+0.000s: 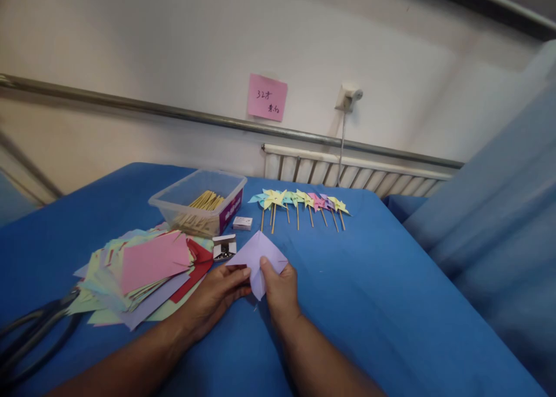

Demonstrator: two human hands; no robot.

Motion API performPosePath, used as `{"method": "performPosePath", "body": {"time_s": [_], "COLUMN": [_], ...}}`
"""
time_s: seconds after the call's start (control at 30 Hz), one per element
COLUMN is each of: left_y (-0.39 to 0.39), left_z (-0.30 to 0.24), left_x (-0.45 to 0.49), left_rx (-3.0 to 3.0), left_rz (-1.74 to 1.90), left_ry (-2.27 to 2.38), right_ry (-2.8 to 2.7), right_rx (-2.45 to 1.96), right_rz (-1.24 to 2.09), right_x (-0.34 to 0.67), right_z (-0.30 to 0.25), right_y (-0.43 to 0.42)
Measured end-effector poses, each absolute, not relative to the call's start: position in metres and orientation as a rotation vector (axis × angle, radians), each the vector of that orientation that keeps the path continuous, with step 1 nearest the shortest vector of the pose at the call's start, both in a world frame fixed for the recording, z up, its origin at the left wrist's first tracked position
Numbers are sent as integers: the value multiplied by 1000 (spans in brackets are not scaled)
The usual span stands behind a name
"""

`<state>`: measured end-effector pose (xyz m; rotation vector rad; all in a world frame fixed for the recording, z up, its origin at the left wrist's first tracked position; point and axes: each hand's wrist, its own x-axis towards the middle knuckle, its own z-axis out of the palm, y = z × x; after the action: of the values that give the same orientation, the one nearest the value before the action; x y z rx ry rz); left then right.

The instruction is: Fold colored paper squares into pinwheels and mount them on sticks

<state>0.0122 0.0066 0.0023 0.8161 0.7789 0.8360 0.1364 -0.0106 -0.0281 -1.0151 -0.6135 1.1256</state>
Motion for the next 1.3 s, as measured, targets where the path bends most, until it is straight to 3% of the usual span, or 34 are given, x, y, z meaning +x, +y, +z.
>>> {"method": "performPosePath", "body": {"time_s": [0.6,1.3], "left_y": [4,4], "left_z": [7,11], "left_x": [16,16], "left_rx": [710,797], "left_rz": [924,865], "left_ry": [884,919], "right_ry": [-605,-625], "right_rx": [-908,-986], "right_rz": [1335,1311], "right_x": [134,136], "right_z": [-25,-20], "right_y": [-17,-18]}}
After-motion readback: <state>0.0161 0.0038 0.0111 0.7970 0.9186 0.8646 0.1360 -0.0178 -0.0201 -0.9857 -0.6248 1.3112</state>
